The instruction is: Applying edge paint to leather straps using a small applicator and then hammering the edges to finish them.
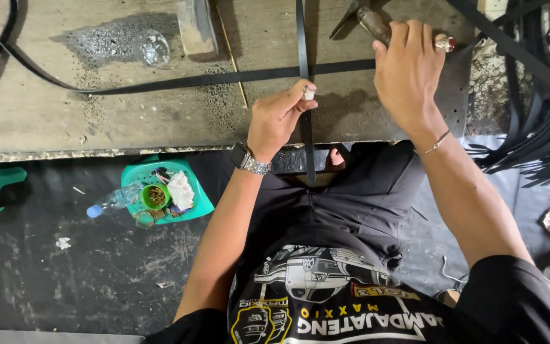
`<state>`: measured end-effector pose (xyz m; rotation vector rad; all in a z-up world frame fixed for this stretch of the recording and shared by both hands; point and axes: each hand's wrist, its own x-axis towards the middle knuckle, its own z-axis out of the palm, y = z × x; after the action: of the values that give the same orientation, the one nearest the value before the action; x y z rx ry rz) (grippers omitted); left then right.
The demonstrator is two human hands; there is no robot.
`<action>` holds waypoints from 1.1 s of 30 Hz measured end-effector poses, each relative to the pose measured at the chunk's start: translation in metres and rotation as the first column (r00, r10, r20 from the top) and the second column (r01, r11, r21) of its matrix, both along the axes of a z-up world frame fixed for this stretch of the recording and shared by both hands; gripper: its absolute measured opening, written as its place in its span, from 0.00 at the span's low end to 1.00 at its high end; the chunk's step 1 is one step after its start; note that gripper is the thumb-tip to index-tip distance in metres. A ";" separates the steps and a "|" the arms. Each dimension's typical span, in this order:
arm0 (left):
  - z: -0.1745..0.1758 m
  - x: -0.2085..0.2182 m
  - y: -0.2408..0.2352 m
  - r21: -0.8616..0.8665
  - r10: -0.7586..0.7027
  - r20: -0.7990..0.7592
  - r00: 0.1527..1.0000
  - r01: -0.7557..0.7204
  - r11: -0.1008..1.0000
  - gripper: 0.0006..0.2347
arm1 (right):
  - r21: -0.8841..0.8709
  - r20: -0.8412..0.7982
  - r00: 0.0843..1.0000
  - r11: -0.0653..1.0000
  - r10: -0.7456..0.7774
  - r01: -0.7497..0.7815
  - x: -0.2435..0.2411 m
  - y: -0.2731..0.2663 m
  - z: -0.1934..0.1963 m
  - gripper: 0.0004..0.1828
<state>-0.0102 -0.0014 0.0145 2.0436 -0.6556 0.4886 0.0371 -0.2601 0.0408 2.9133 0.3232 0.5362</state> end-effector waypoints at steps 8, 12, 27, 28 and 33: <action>-0.026 0.000 0.000 -0.026 -0.002 0.058 0.998 0.004 1.000 0.23 | 0.556 -0.134 0.969 0.825 0.206 -0.099 -0.031 0.000 0.059 0.19; -0.010 0.001 -0.014 -0.238 0.044 0.082 0.996 -0.023 0.971 0.16 | 0.682 -0.071 0.956 0.713 0.285 -0.162 -0.080 0.006 0.050 0.24; 0.003 0.006 0.001 -0.184 -0.025 -0.116 0.993 0.003 0.983 0.12 | 0.084 0.101 0.992 0.993 0.073 -0.081 -0.023 0.014 0.009 0.18; 0.002 0.006 0.001 -0.183 -0.025 -0.118 0.993 0.003 0.983 0.12 | 0.085 0.100 0.992 0.993 0.072 -0.081 -0.022 0.017 0.004 0.18; 0.008 0.005 0.000 -0.133 -0.004 -0.153 0.988 -0.017 0.991 0.09 | 0.379 0.101 0.867 0.787 0.488 -0.487 -0.036 0.048 0.024 0.26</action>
<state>-0.0048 -0.0009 0.0229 1.9344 -0.5101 0.3653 0.0015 -0.2116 0.0652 3.2029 1.1188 0.7419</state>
